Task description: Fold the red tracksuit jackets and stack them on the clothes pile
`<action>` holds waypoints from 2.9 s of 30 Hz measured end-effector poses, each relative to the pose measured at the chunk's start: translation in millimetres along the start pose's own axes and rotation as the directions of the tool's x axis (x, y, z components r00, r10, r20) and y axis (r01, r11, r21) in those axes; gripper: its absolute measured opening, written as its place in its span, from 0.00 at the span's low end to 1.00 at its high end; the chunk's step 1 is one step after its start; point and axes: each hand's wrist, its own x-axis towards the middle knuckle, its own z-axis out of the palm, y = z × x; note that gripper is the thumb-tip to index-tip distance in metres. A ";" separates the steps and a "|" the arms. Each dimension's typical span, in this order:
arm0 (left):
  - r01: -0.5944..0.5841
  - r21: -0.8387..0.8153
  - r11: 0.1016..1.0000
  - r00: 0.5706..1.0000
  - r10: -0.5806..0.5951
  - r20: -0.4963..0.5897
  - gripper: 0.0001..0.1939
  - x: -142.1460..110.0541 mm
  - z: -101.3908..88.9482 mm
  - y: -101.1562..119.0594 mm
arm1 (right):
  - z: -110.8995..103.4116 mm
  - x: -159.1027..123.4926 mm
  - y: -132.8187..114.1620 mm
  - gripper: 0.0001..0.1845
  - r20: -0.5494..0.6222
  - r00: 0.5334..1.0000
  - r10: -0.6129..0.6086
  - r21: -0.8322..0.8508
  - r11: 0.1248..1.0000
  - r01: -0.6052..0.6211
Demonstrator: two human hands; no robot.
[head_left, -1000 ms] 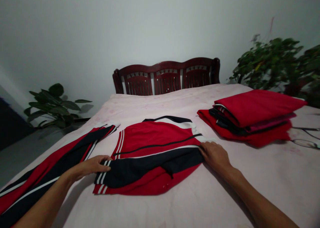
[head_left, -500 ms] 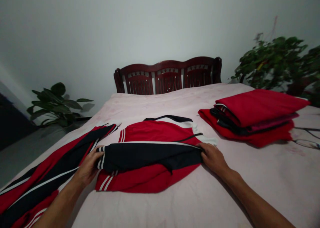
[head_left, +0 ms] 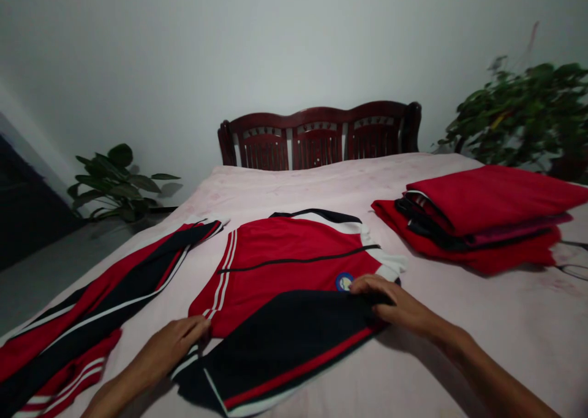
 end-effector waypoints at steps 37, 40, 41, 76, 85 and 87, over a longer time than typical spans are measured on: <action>0.254 0.108 0.961 0.882 -0.184 -0.434 0.18 35.4 -1.5 -23.3 | 126.7 31.3 -95.1 0.17 0.304 0.951 -0.055 -0.462 0.865 0.198; 0.195 0.131 0.972 0.866 -0.108 -0.488 0.12 41.5 -10.1 -22.8 | 127.2 37.9 -88.6 0.17 0.319 0.944 -0.088 -0.439 0.868 0.230; 0.189 0.124 0.974 0.867 -0.107 -0.487 0.13 43.3 -12.1 -24.9 | 126.1 39.4 -86.4 0.18 0.324 0.940 -0.107 -0.418 0.875 0.244; 0.446 0.255 0.858 0.877 -0.363 -0.315 0.23 38.7 -18.7 -9.7 | 175.5 78.3 -125.5 0.13 0.173 0.985 -0.013 -0.594 0.796 0.115; 0.234 -0.092 0.968 0.904 -0.251 -0.346 0.21 58.7 -23.9 -17.9 | 170.2 93.1 -119.5 0.15 0.256 0.966 -0.043 -0.535 0.826 0.178; 0.203 -0.106 0.973 0.885 -0.229 -0.406 0.20 65.9 -27.4 -17.7 | 161.7 93.5 -115.5 0.13 0.316 0.945 -0.082 -0.447 0.866 0.224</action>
